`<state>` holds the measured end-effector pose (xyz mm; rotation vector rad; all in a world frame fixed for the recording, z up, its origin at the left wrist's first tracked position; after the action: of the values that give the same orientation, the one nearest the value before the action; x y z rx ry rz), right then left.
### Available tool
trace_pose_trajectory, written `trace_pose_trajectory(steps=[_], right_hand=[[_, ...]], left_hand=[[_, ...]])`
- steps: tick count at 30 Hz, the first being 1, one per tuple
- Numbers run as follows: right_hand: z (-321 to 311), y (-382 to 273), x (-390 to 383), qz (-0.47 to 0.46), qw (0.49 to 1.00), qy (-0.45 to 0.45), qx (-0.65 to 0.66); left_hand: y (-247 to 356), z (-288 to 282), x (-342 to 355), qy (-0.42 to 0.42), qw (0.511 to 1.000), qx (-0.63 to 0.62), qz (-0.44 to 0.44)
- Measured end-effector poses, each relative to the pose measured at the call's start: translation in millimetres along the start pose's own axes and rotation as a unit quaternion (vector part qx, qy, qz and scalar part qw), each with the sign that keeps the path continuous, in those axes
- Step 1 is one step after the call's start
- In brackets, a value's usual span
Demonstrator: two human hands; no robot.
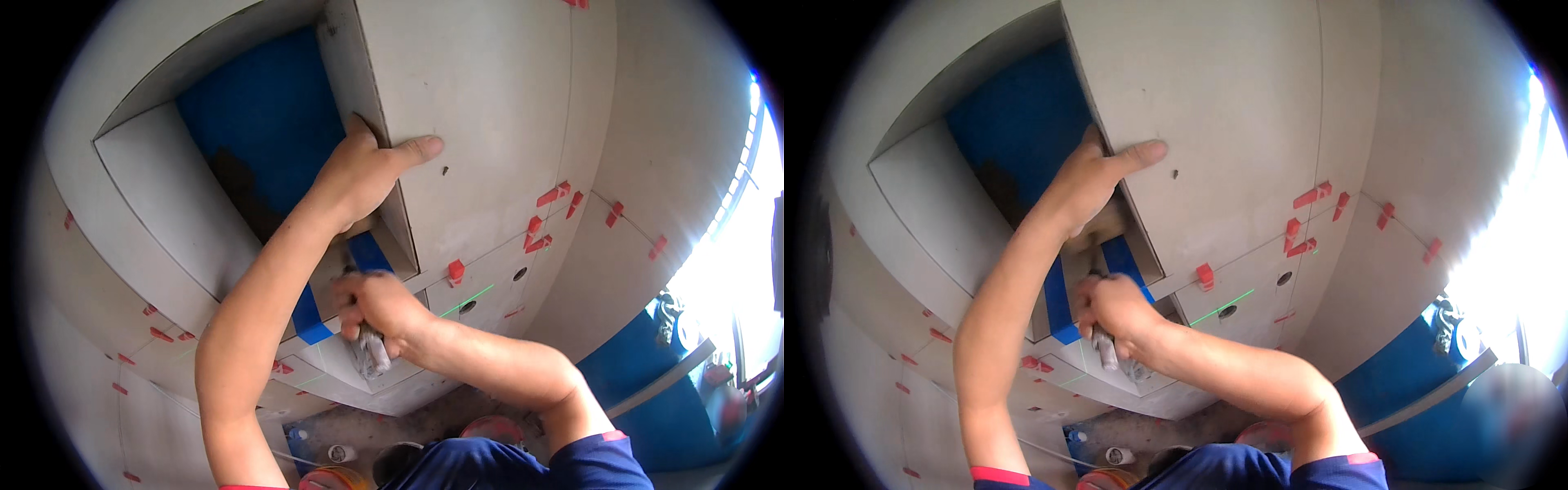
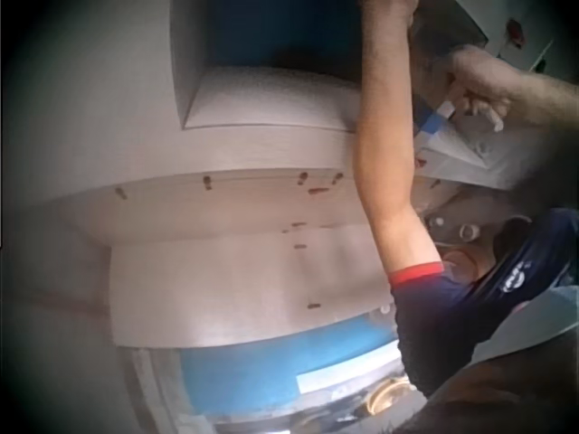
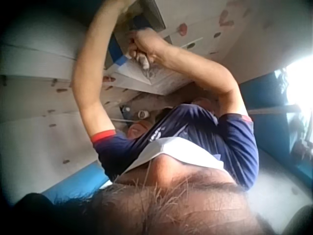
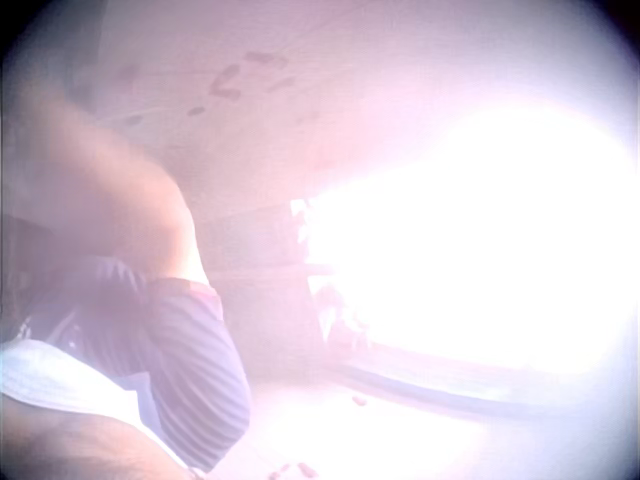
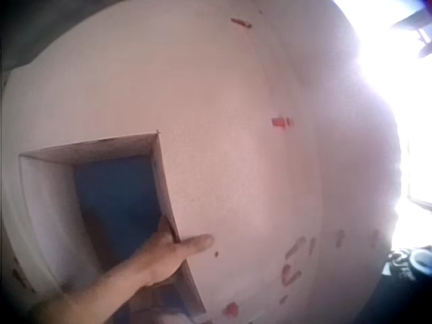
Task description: The person applies adhesive to a ceiling panel using a notched trowel, then uses a rubber mallet to tap a tile into place within a recessed ceiling niche. Later, the person sits on the floor to measure and mark a tile with a ruler and marker.
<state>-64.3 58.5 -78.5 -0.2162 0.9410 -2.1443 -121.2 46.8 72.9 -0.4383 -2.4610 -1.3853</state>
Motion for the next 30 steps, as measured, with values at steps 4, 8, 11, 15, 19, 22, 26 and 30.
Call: trace_pose_trajectory(steps=[4,8,11,15,19,22,26,30], right_hand=[[32.6,4.1,-40.1,0.033,0.992,0.054,-0.105],[-3.1,0.3,-43.8,0.01,0.998,0.034,-0.056],[9.3,25.7,-39.3,0.024,0.999,0.008,-0.046],[-9.9,4.8,-60.2,0.037,0.995,-0.003,-0.089],[8.3,19.6,-66.5,0.04,0.998,-0.021,-0.031],[-19.3,0.9,-75.3,0.054,0.993,0.006,-0.103],[-24.5,-3.0,-78.0,0.035,0.999,0.015,-0.027],[-10.8,-0.7,-73.4,0.034,0.999,-0.006,0.014]], left_hand=[[-10.4,-4.4,2.6,0.019,1.0,0.023,0.003],[-4.2,-3.2,-1.1,0.014,0.999,0.011,0.03],[-8.5,-1.3,3.1,0.024,0.999,0.017,0.021],[-7.4,-4.3,0.7,0.017,0.999,0.017,0.022],[-14.0,-4.3,1.8,0.032,0.999,0.013,0.022],[-17.7,-7.0,-2.0,0.035,0.999,0.04,0.002],[-21.3,-19.9,5.1,-0.054,0.997,-0.06,-0.006],[-63.6,-72.9,25.8,0.072,0.947,-0.276,-0.146]])
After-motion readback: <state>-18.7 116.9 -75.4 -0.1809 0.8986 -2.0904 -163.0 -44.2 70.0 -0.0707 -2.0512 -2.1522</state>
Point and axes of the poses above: each hand's wrist, its own x-axis towards the middle knuckle, its own z-axis out of the palm, y = z × x, the point moved 5 cm from there along x, towards the middle knuckle, and after that the axes turned 2 degrees about -z, right-handed, at the moved point
